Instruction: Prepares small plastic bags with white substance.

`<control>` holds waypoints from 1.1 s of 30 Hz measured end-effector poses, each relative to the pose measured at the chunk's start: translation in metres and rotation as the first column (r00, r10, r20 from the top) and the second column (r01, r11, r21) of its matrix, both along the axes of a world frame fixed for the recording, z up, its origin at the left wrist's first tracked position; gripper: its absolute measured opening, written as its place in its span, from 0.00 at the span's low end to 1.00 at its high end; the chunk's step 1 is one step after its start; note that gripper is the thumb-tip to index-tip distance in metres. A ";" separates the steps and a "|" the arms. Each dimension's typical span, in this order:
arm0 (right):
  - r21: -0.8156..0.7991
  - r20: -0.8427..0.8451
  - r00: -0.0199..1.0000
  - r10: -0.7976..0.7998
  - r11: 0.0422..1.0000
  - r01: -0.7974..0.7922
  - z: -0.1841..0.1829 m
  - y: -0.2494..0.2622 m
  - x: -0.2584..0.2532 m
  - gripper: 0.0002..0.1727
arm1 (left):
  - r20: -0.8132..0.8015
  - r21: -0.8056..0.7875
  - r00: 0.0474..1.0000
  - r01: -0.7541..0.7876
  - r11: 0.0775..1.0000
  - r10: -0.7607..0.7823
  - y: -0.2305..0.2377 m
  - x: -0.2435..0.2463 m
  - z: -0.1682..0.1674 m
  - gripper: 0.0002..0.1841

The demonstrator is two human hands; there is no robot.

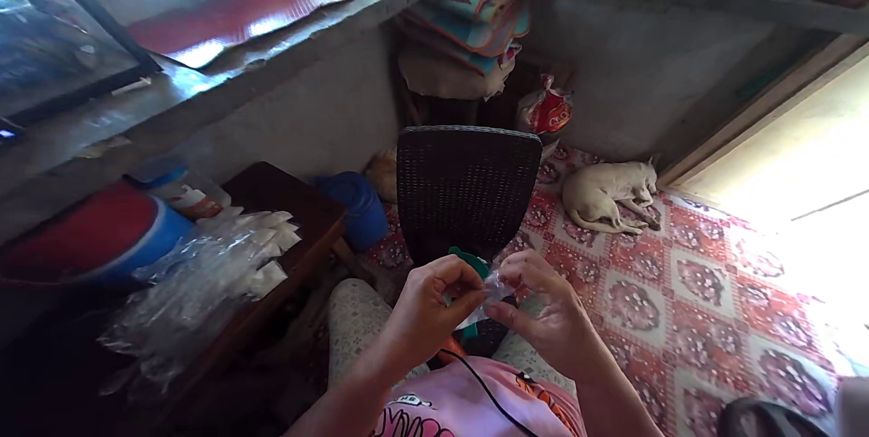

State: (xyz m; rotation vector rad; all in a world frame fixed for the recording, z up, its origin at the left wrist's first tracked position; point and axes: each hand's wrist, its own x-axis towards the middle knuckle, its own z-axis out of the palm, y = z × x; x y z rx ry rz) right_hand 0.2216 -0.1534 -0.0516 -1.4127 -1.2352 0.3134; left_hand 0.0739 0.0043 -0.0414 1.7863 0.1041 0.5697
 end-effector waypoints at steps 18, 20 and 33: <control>0.195 -0.109 0.993 -0.044 0.979 0.065 0.029 -0.012 0.032 0.10 | 0.016 -0.310 0.978 0.202 0.929 -0.207 0.005 0.008 -0.037 0.06; 0.078 -0.024 0.999 0.022 0.997 -0.020 0.023 -0.008 0.028 0.16 | 0.036 -0.296 0.980 0.199 0.934 -0.198 0.007 0.009 -0.035 0.06; -0.042 -0.140 0.988 0.068 0.996 -0.075 0.001 0.011 0.017 0.22 | 0.100 -0.179 0.986 0.147 0.973 -0.131 0.012 0.004 -0.038 0.06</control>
